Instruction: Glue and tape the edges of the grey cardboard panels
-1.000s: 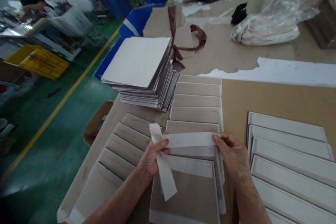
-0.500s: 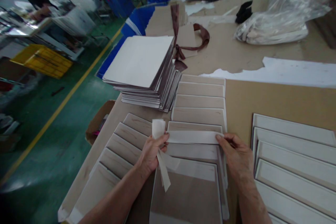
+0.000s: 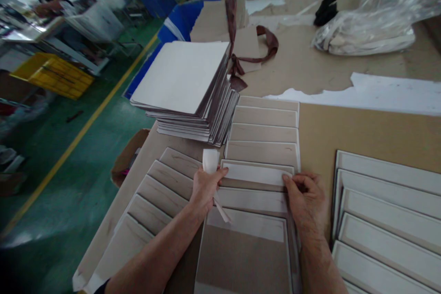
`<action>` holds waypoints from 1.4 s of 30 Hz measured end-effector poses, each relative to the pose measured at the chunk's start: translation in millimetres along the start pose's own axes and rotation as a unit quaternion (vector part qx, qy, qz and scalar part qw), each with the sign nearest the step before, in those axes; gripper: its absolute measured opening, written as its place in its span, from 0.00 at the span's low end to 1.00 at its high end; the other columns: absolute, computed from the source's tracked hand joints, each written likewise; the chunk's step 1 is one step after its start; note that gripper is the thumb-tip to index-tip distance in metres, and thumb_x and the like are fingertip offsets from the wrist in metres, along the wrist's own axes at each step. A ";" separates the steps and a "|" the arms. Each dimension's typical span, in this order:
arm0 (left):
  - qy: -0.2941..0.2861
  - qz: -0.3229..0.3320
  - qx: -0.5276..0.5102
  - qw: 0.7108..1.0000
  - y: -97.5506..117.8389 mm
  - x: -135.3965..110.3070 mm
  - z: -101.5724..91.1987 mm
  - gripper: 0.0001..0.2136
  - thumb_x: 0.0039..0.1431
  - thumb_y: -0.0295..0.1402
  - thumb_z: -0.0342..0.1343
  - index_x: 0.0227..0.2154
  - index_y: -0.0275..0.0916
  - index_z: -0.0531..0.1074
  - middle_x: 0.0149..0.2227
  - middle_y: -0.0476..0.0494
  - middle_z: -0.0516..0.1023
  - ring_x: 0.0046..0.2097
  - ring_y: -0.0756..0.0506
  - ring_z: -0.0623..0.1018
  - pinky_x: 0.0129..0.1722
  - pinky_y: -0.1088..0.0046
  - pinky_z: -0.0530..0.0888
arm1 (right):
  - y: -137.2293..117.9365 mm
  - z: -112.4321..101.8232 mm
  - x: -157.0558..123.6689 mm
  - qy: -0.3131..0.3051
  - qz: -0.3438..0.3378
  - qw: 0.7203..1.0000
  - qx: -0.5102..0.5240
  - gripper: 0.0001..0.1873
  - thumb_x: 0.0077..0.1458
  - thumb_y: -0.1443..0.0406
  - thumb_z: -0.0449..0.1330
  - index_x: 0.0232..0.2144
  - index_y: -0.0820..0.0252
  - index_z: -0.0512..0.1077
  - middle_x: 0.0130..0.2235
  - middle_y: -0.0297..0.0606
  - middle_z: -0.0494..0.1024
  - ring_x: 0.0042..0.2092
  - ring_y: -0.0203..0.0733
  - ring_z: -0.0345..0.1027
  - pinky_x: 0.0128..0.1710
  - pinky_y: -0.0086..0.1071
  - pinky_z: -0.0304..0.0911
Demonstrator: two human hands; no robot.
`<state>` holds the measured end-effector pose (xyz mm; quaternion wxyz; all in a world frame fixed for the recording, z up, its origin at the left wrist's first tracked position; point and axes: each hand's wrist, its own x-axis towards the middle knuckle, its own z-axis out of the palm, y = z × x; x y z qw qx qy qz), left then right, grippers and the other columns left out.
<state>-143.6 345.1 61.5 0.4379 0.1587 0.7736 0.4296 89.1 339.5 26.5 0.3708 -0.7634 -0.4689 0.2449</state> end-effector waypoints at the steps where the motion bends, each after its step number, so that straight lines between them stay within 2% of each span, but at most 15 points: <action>1: 0.002 0.002 0.003 1.000 0.8 0.4 0.5 0.12 0.37 0.30 0.67 0.28 0.35 0.74 0.21 0.53 0.72 0.19 0.54 0.67 0.19 0.79 0.62 | -0.5 0.2 0.2 -0.003 -0.001 1.000 -0.004 0.15 0.46 0.51 0.65 0.23 0.57 0.74 0.37 0.36 0.72 0.37 0.43 0.66 0.39 0.34 0.61; 12: 0.017 0.022 0.048 0.998 0.5 6.1 5.1 0.10 0.39 0.29 0.66 0.26 0.36 0.72 0.19 0.53 0.71 0.19 0.53 0.67 0.18 0.78 0.62 | -4.7 1.0 1.6 -0.015 0.004 0.999 -0.030 0.16 0.46 0.51 0.64 0.23 0.57 0.73 0.35 0.36 0.71 0.35 0.43 0.66 0.38 0.35 0.61; 24: 0.022 0.035 0.088 0.995 4.5 6.3 7.1 0.09 0.40 0.29 0.65 0.26 0.37 0.72 0.19 0.53 0.71 0.19 0.52 0.67 0.18 0.79 0.62 | -5.6 5.2 3.7 -0.009 0.008 1.000 -0.011 0.16 0.46 0.52 0.65 0.21 0.58 0.73 0.34 0.37 0.71 0.34 0.43 0.65 0.36 0.35 0.61; 36: 0.025 0.052 0.117 0.991 -3.9 13.1 7.7 0.12 0.41 0.34 0.65 0.29 0.36 0.72 0.20 0.52 0.71 0.20 0.51 0.68 0.19 0.77 0.63 | -0.3 9.1 5.9 -0.019 0.009 1.000 -0.010 0.16 0.48 0.51 0.63 0.22 0.58 0.73 0.35 0.37 0.72 0.36 0.43 0.66 0.39 0.34 0.60; 42: 0.021 0.058 0.127 0.990 -4.9 14.2 7.7 0.12 0.41 0.35 0.65 0.29 0.37 0.71 0.19 0.52 0.71 0.19 0.51 0.68 0.19 0.76 0.63 | -6.3 7.1 10.7 -0.038 0.017 0.999 -0.033 0.16 0.48 0.52 0.63 0.20 0.57 0.71 0.34 0.37 0.70 0.35 0.43 0.66 0.38 0.34 0.59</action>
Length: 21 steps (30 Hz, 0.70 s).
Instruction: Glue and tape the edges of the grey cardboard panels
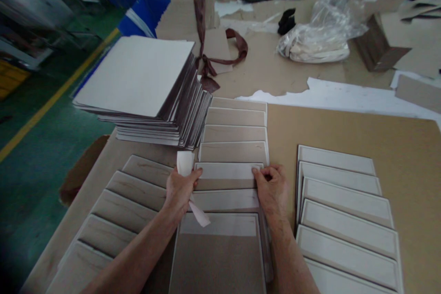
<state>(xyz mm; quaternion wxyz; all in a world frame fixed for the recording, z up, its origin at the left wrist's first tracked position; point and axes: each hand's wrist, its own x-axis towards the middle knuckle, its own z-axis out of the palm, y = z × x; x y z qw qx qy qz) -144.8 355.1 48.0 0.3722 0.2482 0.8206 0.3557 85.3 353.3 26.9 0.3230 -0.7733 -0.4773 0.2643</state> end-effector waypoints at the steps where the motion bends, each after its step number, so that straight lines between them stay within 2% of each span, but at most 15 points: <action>1: 0.001 -0.001 0.000 1.000 0.0 0.0 0.1 0.12 0.41 0.35 0.65 0.29 0.37 0.71 0.20 0.52 0.71 0.19 0.51 0.68 0.19 0.76 0.63 | -1.2 -0.7 0.9 -0.004 0.001 1.000 -0.006 0.16 0.48 0.52 0.63 0.20 0.57 0.70 0.34 0.37 0.70 0.35 0.43 0.66 0.38 0.35 0.59; 10: 0.006 0.007 0.005 1.000 -1.7 2.6 1.4 0.13 0.41 0.33 0.65 0.32 0.38 0.71 0.20 0.53 0.71 0.19 0.50 0.70 0.19 0.77 0.64 | -3.0 -1.7 13.2 -0.013 0.022 0.998 -0.062 0.16 0.43 0.52 0.63 0.18 0.55 0.66 0.30 0.35 0.69 0.31 0.43 0.64 0.34 0.36 0.56; 17: -0.010 0.009 -0.016 1.000 -2.9 6.3 3.7 0.13 0.41 0.30 0.64 0.33 0.37 0.71 0.23 0.51 0.73 0.20 0.50 0.71 0.20 0.77 0.65 | -2.9 -1.4 22.4 -0.029 0.045 0.998 -0.029 0.14 0.39 0.53 0.61 0.16 0.54 0.64 0.23 0.33 0.68 0.27 0.43 0.62 0.31 0.36 0.55; 21: 0.012 0.010 -0.028 0.999 6.6 4.1 -9.9 0.13 0.40 0.30 0.65 0.31 0.37 0.71 0.22 0.49 0.74 0.22 0.49 0.72 0.21 0.76 0.65 | -4.5 -13.9 25.0 -0.021 0.048 0.999 -0.002 0.09 0.38 0.57 0.59 0.20 0.55 0.67 0.22 0.35 0.71 0.26 0.44 0.64 0.30 0.37 0.57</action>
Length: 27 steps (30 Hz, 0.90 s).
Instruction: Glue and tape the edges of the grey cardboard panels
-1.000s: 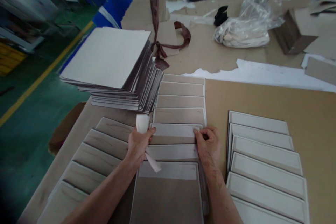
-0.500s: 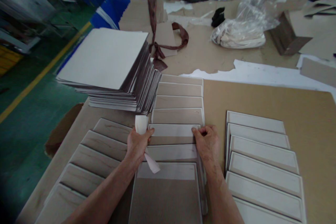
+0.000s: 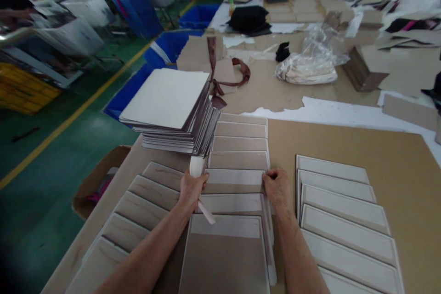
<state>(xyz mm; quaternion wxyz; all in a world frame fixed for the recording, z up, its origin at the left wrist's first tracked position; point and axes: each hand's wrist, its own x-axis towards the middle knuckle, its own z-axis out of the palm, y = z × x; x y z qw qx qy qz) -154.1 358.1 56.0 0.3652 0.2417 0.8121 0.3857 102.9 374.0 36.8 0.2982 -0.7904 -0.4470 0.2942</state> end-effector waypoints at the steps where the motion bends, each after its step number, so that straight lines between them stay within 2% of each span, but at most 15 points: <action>1: 0.011 0.004 -0.001 1.000 3.2 -2.7 -7.0 0.14 0.40 0.32 0.66 0.31 0.36 0.72 0.23 0.48 0.75 0.23 0.49 0.73 0.22 0.76 0.65 | -0.5 -5.1 -2.7 0.011 0.003 1.000 0.005 0.09 0.39 0.57 0.58 0.23 0.56 0.68 0.23 0.36 0.72 0.27 0.45 0.65 0.30 0.37 0.57; 4: 0.006 -0.001 -0.045 0.999 10.9 -20.2 -31.7 0.14 0.44 0.38 0.66 0.31 0.36 0.73 0.25 0.47 0.76 0.24 0.50 0.72 0.21 0.78 0.64 | -3.8 -19.4 -22.2 0.034 0.019 0.999 0.027 0.13 0.43 0.56 0.58 0.31 0.57 0.70 0.27 0.38 0.74 0.29 0.46 0.66 0.30 0.38 0.59; 5: -0.024 -0.019 -0.080 0.996 12.6 -29.0 -38.7 0.14 0.45 0.41 0.65 0.31 0.35 0.74 0.25 0.47 0.75 0.23 0.52 0.71 0.20 0.79 0.63 | -6.6 -22.2 -32.1 0.025 0.019 0.998 0.048 0.14 0.45 0.55 0.58 0.32 0.57 0.70 0.28 0.38 0.74 0.29 0.46 0.67 0.31 0.37 0.59; 7: -0.119 -0.076 -0.153 0.978 14.9 -48.3 -47.6 0.15 0.47 0.42 0.64 0.31 0.34 0.75 0.25 0.47 0.75 0.22 0.54 0.70 0.19 0.82 0.60 | -16.2 -23.5 -53.6 -0.041 0.003 0.992 0.122 0.16 0.48 0.52 0.60 0.34 0.57 0.72 0.29 0.36 0.74 0.31 0.44 0.66 0.32 0.36 0.61; 9: -0.206 -0.139 -0.189 0.950 16.8 -65.8 -48.5 0.16 0.47 0.41 0.65 0.33 0.32 0.76 0.26 0.46 0.76 0.23 0.54 0.72 0.19 0.83 0.62 | -30.0 -19.4 -73.1 -0.139 -0.021 0.969 0.203 0.17 0.51 0.51 0.61 0.36 0.56 0.73 0.29 0.34 0.73 0.31 0.41 0.66 0.32 0.34 0.62; 10: -0.231 -0.163 -0.196 0.939 17.7 -72.9 -46.6 0.17 0.47 0.41 0.66 0.33 0.32 0.76 0.26 0.46 0.77 0.24 0.54 0.73 0.20 0.83 0.64 | -37.4 -16.0 -80.8 -0.182 -0.031 0.955 0.232 0.17 0.52 0.51 0.61 0.37 0.57 0.73 0.29 0.33 0.72 0.31 0.40 0.65 0.31 0.32 0.62; 12: -0.249 -0.190 -0.207 0.927 19.8 -83.1 -40.6 0.17 0.45 0.40 0.67 0.33 0.31 0.76 0.27 0.44 0.78 0.24 0.52 0.75 0.23 0.81 0.69 | -50.2 -8.2 -91.0 -0.242 -0.044 0.934 0.259 0.17 0.54 0.51 0.61 0.38 0.56 0.74 0.28 0.32 0.72 0.30 0.38 0.63 0.30 0.31 0.61; 15: -0.256 -0.196 -0.212 0.922 23.2 -91.5 -31.6 0.18 0.42 0.39 0.70 0.33 0.31 0.77 0.27 0.42 0.79 0.25 0.51 0.77 0.25 0.78 0.73 | -61.1 1.3 -95.7 -0.274 -0.057 0.920 0.273 0.16 0.55 0.51 0.62 0.38 0.56 0.74 0.30 0.32 0.72 0.30 0.37 0.63 0.30 0.30 0.60; 17: -0.270 -0.190 -0.197 0.923 25.0 -95.0 -27.4 0.19 0.41 0.39 0.70 0.34 0.30 0.77 0.26 0.42 0.79 0.24 0.50 0.76 0.24 0.78 0.73 | -64.1 4.0 -95.2 -0.282 -0.055 0.916 0.280 0.16 0.53 0.52 0.64 0.38 0.56 0.74 0.30 0.32 0.73 0.30 0.37 0.63 0.30 0.30 0.60; 21: -0.297 -0.172 -0.169 0.924 24.0 -95.6 -24.3 0.18 0.42 0.37 0.70 0.33 0.28 0.77 0.25 0.41 0.79 0.23 0.51 0.76 0.22 0.79 0.72 | -64.7 0.3 -89.7 -0.245 -0.049 0.927 0.278 0.13 0.49 0.54 0.67 0.27 0.58 0.74 0.23 0.30 0.69 0.26 0.34 0.60 0.25 0.27 0.57; 25: -0.289 -0.160 -0.159 0.930 17.7 -80.1 -28.2 0.19 0.44 0.37 0.68 0.38 0.31 0.76 0.30 0.41 0.81 0.24 0.50 0.77 0.21 0.78 0.72 | -54.9 -10.7 -72.0 -0.160 0.053 0.922 0.349 0.19 0.44 0.50 0.68 0.27 0.58 0.71 0.19 0.28 0.68 0.18 0.30 0.52 0.16 0.25 0.46; 27: -0.283 -0.149 -0.155 0.935 15.0 -67.4 -30.4 0.20 0.44 0.38 0.67 0.39 0.32 0.76 0.31 0.42 0.81 0.25 0.49 0.77 0.20 0.78 0.71 | -46.6 -16.3 -58.9 -0.127 0.080 0.923 0.355 0.21 0.40 0.49 0.70 0.27 0.58 0.70 0.19 0.31 0.72 0.16 0.30 0.52 0.15 0.25 0.45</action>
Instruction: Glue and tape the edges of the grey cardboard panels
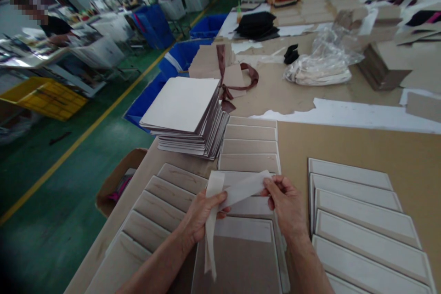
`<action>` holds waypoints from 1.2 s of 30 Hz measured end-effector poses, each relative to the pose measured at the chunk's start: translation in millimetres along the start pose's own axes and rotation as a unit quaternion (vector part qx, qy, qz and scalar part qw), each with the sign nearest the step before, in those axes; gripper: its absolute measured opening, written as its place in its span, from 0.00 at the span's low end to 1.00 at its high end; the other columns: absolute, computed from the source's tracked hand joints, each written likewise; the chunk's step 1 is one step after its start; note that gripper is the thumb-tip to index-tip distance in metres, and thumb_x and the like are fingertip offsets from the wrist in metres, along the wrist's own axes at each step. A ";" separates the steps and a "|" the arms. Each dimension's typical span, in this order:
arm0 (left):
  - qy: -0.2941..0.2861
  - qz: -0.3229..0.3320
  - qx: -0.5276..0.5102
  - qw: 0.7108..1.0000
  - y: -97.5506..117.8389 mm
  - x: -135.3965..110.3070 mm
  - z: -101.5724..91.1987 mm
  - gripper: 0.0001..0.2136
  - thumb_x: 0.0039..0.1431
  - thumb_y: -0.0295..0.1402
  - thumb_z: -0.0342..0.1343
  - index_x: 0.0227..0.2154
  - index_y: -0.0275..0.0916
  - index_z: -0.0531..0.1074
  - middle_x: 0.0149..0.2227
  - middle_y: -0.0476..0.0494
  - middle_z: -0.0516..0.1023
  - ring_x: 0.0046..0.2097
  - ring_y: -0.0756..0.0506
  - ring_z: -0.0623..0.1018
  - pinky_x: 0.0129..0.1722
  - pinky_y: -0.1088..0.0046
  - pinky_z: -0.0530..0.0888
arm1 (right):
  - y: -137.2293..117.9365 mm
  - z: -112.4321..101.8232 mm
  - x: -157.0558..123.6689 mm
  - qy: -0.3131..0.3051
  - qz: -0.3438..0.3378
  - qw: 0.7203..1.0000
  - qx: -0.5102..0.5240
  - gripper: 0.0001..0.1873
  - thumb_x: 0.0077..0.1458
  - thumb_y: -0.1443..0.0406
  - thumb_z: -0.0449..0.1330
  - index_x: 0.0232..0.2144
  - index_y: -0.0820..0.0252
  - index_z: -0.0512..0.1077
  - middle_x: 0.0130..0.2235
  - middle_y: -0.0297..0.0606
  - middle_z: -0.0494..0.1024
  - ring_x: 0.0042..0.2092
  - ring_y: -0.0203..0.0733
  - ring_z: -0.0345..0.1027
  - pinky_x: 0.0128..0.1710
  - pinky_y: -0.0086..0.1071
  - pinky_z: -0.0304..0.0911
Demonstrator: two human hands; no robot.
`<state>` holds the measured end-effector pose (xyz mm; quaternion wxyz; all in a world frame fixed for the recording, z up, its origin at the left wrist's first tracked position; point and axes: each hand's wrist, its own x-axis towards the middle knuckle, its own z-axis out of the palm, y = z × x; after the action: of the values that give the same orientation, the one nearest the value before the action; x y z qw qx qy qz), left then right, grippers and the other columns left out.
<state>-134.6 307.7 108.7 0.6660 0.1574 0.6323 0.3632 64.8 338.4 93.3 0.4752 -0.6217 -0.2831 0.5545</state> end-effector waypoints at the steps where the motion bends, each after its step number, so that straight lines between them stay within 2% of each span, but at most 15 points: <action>1: 0.007 0.008 0.007 1.000 1.8 5.4 -3.8 0.20 0.43 0.38 0.67 0.38 0.32 0.76 0.31 0.42 0.80 0.26 0.49 0.77 0.20 0.78 0.70 | 0.1 -5.7 6.2 0.012 0.001 1.000 -0.007 0.22 0.39 0.49 0.71 0.27 0.59 0.70 0.20 0.32 0.73 0.16 0.30 0.52 0.15 0.25 0.46; 5: 0.055 0.058 0.037 0.996 11.3 31.5 -9.9 0.19 0.41 0.39 0.67 0.35 0.32 0.76 0.27 0.45 0.78 0.24 0.50 0.74 0.20 0.79 0.67 | 3.4 -20.3 32.2 0.028 -0.007 0.998 -0.062 0.22 0.37 0.50 0.71 0.27 0.59 0.71 0.20 0.31 0.73 0.19 0.32 0.55 0.19 0.26 0.49; 9: 0.097 0.114 0.060 0.987 23.6 61.2 -4.3 0.17 0.42 0.40 0.66 0.33 0.33 0.77 0.23 0.49 0.75 0.22 0.53 0.70 0.19 0.80 0.63 | 10.8 -21.4 58.0 0.041 -0.065 0.989 -0.123 0.18 0.40 0.51 0.68 0.26 0.59 0.73 0.24 0.31 0.72 0.27 0.37 0.63 0.28 0.30 0.58; 13: 0.137 0.154 0.086 0.975 34.3 84.8 3.7 0.14 0.43 0.37 0.64 0.32 0.32 0.78 0.20 0.51 0.72 0.21 0.53 0.67 0.18 0.80 0.60 | 21.9 -17.8 79.1 0.072 -0.158 0.959 -0.224 0.17 0.44 0.50 0.64 0.25 0.58 0.73 0.34 0.36 0.75 0.34 0.43 0.67 0.37 0.35 0.59; 16: 0.172 0.171 0.100 0.965 36.0 96.3 8.0 0.14 0.41 0.33 0.64 0.34 0.32 0.78 0.21 0.52 0.72 0.21 0.53 0.69 0.20 0.79 0.62 | 32.0 -16.1 89.6 0.101 -0.221 0.937 -0.252 0.17 0.47 0.50 0.62 0.24 0.58 0.72 0.38 0.39 0.74 0.39 0.46 0.68 0.40 0.37 0.60; 21: 0.217 0.189 0.133 0.948 31.4 108.4 11.0 0.13 0.42 0.31 0.64 0.34 0.33 0.77 0.22 0.51 0.74 0.25 0.49 0.74 0.25 0.77 0.67 | 42.8 -14.5 97.4 0.144 -0.283 0.899 -0.300 0.15 0.49 0.52 0.61 0.23 0.57 0.71 0.38 0.41 0.72 0.42 0.49 0.65 0.42 0.40 0.59; 30: 0.274 0.214 0.225 0.910 30.4 117.4 13.0 0.11 0.44 0.31 0.64 0.33 0.36 0.75 0.27 0.48 0.77 0.30 0.47 0.77 0.32 0.75 0.69 | 49.1 -11.8 105.6 0.175 -0.310 0.870 -0.341 0.16 0.49 0.52 0.60 0.21 0.56 0.71 0.36 0.42 0.72 0.40 0.49 0.65 0.44 0.42 0.59; 36: 0.294 0.223 0.292 0.882 30.1 118.8 13.6 0.09 0.47 0.31 0.62 0.34 0.38 0.74 0.27 0.49 0.77 0.30 0.47 0.77 0.34 0.74 0.68 | 53.3 -10.7 107.4 0.184 -0.300 0.864 -0.359 0.16 0.49 0.51 0.59 0.20 0.55 0.70 0.36 0.43 0.72 0.42 0.51 0.64 0.46 0.44 0.58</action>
<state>-137.7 412.9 44.5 0.2747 0.3673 0.8247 0.3310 89.8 409.1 -0.9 0.4062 -0.7250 -0.5430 0.1207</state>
